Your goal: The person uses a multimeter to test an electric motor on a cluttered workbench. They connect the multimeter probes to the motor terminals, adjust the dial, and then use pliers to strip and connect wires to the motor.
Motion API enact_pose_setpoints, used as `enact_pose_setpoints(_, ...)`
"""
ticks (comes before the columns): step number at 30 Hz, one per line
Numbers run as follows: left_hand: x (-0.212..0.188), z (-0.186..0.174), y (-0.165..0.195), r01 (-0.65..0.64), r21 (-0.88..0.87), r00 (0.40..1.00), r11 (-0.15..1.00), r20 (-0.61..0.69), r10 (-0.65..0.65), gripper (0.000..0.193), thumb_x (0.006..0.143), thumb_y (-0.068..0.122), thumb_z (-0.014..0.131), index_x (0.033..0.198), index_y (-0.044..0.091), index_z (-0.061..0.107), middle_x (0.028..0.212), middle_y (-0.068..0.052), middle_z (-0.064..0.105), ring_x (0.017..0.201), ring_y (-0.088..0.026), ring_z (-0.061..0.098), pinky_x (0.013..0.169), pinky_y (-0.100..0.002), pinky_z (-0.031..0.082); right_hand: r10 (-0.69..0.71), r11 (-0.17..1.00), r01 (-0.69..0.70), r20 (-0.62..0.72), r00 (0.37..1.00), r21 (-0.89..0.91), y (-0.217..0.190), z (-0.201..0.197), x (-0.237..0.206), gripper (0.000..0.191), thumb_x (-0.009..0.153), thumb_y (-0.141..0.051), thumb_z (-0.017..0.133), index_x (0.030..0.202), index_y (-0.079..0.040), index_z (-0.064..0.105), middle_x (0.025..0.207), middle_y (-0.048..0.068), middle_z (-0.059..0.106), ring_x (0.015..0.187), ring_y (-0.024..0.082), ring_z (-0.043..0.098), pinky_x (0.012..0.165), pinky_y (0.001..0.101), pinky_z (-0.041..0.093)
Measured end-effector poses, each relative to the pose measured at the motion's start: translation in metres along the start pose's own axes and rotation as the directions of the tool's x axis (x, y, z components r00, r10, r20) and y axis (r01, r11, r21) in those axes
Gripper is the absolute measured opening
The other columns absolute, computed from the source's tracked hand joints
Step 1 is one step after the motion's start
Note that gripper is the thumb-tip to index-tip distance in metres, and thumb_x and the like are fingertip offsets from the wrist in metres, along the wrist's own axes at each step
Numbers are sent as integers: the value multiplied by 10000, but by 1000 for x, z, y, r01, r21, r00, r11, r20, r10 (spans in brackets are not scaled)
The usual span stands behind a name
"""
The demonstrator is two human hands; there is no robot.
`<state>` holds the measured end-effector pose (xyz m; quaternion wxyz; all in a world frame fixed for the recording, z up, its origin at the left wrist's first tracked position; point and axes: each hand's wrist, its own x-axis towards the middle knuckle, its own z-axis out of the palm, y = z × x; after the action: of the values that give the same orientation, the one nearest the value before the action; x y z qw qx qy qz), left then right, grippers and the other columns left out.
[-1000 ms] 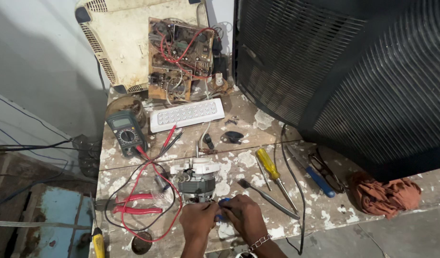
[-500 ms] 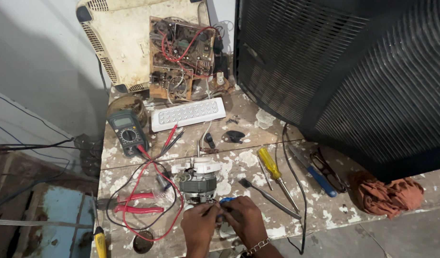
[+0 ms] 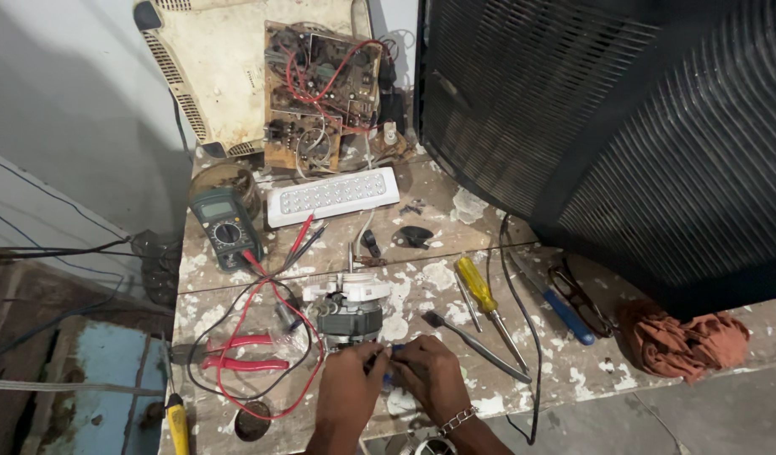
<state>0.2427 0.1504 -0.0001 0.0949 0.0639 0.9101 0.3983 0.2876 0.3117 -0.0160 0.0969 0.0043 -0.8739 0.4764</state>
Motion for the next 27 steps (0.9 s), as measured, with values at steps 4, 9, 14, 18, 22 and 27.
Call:
enact_pose_setpoints(4, 7, -24, 2, -521, 389, 849, 760, 332, 412, 402, 807, 9, 635, 1192, 89, 719, 1150, -156, 636, 1027, -353, 659, 772, -474, 554, -16, 1000, 16, 1, 1000, -5, 5, 0, 2, 253, 723, 19, 783, 970, -34, 789, 878, 130, 691, 841, 309, 684, 746, 400, 540)
enact_pose_setpoints(9, 18, -39, 5, -759, 452, 638, 469, 372, 675, 207, 794, 108, 648, 977, 68, 738, 1133, -139, 604, 1108, -326, 597, 814, -442, 544, -1, 1000, 1, 6, 1000, 5, 10, 2, 3, 256, 716, 25, 789, 961, -47, 791, 884, 111, 706, 818, 278, 695, 720, 367, 552)
enact_pose_setpoints(14, 35, -45, 16, -834, 440, 532, 333, 482, 696, 118, 804, 116, 648, 857, 59, 736, 1048, -93, 621, 1066, -268, 619, 777, -401, 540, 26, 999, -27, 40, 999, 24, 12, 2, 7, 210, 748, -2, 797, 952, -53, 794, 892, 97, 723, 784, 267, 702, 655, 351, 540)
enact_pose_setpoints(18, 44, -48, 26, -877, 422, 462, 231, 604, 649, 104, 804, 121, 657, 761, 74, 740, 1018, -75, 636, 1023, -263, 630, 741, -397, 536, -137, 990, 136, 15, 990, 43, 17, -3, 10, 189, 755, 25, 769, 937, -23, 781, 880, 109, 716, 814, 273, 703, 723, 352, 541)
enact_pose_setpoints(22, 51, -45, 29, -904, 393, 403, 168, 656, 638, 119, 807, 137, 662, 730, 90, 739, 992, -64, 653, 1013, -257, 634, 739, -392, 540, -53, 997, 50, 57, 997, 50, 19, -4, 12, 160, 756, 32, 749, 913, 4, 756, 887, 120, 700, 810, 276, 704, 698, 359, 543)
enact_pose_setpoints(27, 57, -34, 23, -837, 419, 543, 351, 568, 618, 66, 796, 49, 674, 805, 61, 738, 918, -128, 696, 897, -315, 709, 747, -430, 577, -33, 997, 30, 41, 999, 69, 20, -2, 14, 165, 738, 43, 743, 900, 13, 752, 884, 120, 705, 814, 270, 713, 711, 359, 548)
